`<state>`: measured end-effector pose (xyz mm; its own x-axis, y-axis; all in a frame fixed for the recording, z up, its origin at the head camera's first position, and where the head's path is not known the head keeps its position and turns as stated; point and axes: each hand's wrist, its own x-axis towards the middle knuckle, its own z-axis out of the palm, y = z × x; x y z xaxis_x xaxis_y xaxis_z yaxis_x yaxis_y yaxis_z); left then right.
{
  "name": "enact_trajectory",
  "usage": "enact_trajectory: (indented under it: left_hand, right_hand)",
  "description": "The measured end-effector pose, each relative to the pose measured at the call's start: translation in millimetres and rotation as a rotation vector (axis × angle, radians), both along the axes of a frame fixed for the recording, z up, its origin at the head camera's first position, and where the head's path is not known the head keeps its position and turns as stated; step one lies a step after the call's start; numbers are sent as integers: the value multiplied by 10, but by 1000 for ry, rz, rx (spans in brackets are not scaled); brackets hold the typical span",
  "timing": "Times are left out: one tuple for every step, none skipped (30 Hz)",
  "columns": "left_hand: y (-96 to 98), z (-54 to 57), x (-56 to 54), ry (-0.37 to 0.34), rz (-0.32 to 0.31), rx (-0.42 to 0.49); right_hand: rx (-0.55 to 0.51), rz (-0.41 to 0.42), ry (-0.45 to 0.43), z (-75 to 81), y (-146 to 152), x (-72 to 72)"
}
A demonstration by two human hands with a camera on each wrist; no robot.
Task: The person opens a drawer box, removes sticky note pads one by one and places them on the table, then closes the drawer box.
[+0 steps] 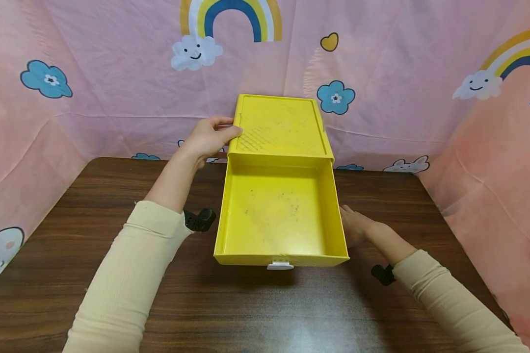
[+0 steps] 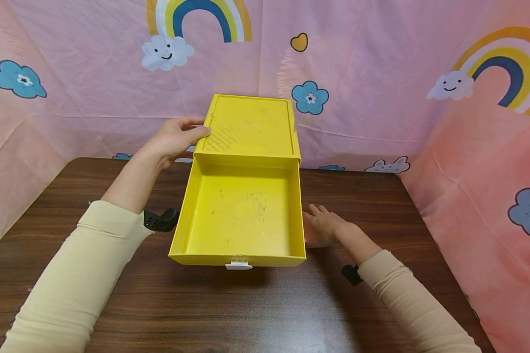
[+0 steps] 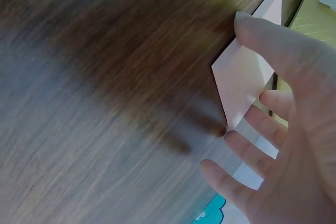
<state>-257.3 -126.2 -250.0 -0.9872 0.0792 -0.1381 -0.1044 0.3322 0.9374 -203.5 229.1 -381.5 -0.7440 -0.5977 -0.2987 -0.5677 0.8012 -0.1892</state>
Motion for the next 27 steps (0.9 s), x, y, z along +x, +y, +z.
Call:
enact_trajectory:
  left_hand:
    - [0, 0, 1, 1, 0, 1]
    - [0, 0, 1, 2, 0, 0]
    - [0, 0, 2, 3, 0, -1]
    - [0, 0, 2, 3, 0, 0]
    - [-1, 0, 2, 3, 0, 0]
    - [-2, 1, 2, 4, 0, -1]
    - [-2, 1, 2, 4, 0, -1]
    - [-3, 2, 2, 4, 1, -2]
    - [-3, 2, 1, 3, 2, -2]
    - [-4, 3, 1, 2, 2, -3]
    - [-4, 3, 1, 0, 3, -5]
    - [-5, 3, 1, -1, 4, -4]
    - [-4, 2, 0, -3, 5, -4]
    - [-4, 2, -1, -4, 5, -3]
    - [-5, 1, -2, -5, 6, -2]
    - [-5, 0, -2, -6, 6, 0]
    - [-6, -2, -3, -6, 6, 1]
    - [-7, -3, -3, -6, 6, 1]
    - [-8, -4, -3, -6, 6, 1]
    - [-9, -6, -3, -5, 5, 1]
    - [-9, -7, -4, -5, 4, 3]
    - [-9, -9, -5, -4, 3, 4]
    - [-10, -10, -6, -3, 3, 6]
    - [-10, -12, -8, -3, 2, 7]
    - [-11, -13, -10, -3, 0, 9]
    - [-11, -15, -13, -2, -1, 11]
    - [-12, -16, -16, -1, -2, 11]
  right_hand:
    - [2, 5, 2, -1, 0, 0]
    - [3, 11, 7, -1, 2, -1]
    - [2, 14, 8, 2, 2, -2]
    - [-2, 15, 10, 3, 7, -6]
    - [-11, 13, 16, 4, 12, -12]
    - [-21, 10, 20, 5, 18, -20]
    - [-35, 13, 30, 6, 25, -27]
    - [-52, 15, 46, 6, 37, -34]
    - [-68, 16, 61, 5, 45, -43]
    - [-88, 18, 79, 1, 56, -51]
    - [-105, 19, 96, -4, 65, -58]
    - [-121, 19, 112, -7, 72, -62]
    - [-134, 17, 128, -14, 83, -66]
    - [-145, 9, 140, -23, 93, -70]
    - [-154, 1, 145, -28, 99, -70]
    - [-163, -9, 152, -36, 105, -70]
    - [-170, -17, 160, -43, 111, -69]
    - [-178, -27, 166, -48, 115, -66]
    - [-185, -35, 173, -54, 121, -63]
    - [-195, -38, 182, -57, 125, -60]
    - [-206, -40, 194, -58, 128, -56]
    - [-217, -44, 205, -61, 133, -52]
    - [-230, -49, 215, -62, 138, -48]
    - [-243, -59, 219, -59, 142, -42]
    - [-257, -66, 226, -57, 148, -38]
    - [-267, -75, 236, -55, 154, -36]
    - [-277, -86, 243, -52, 157, -32]
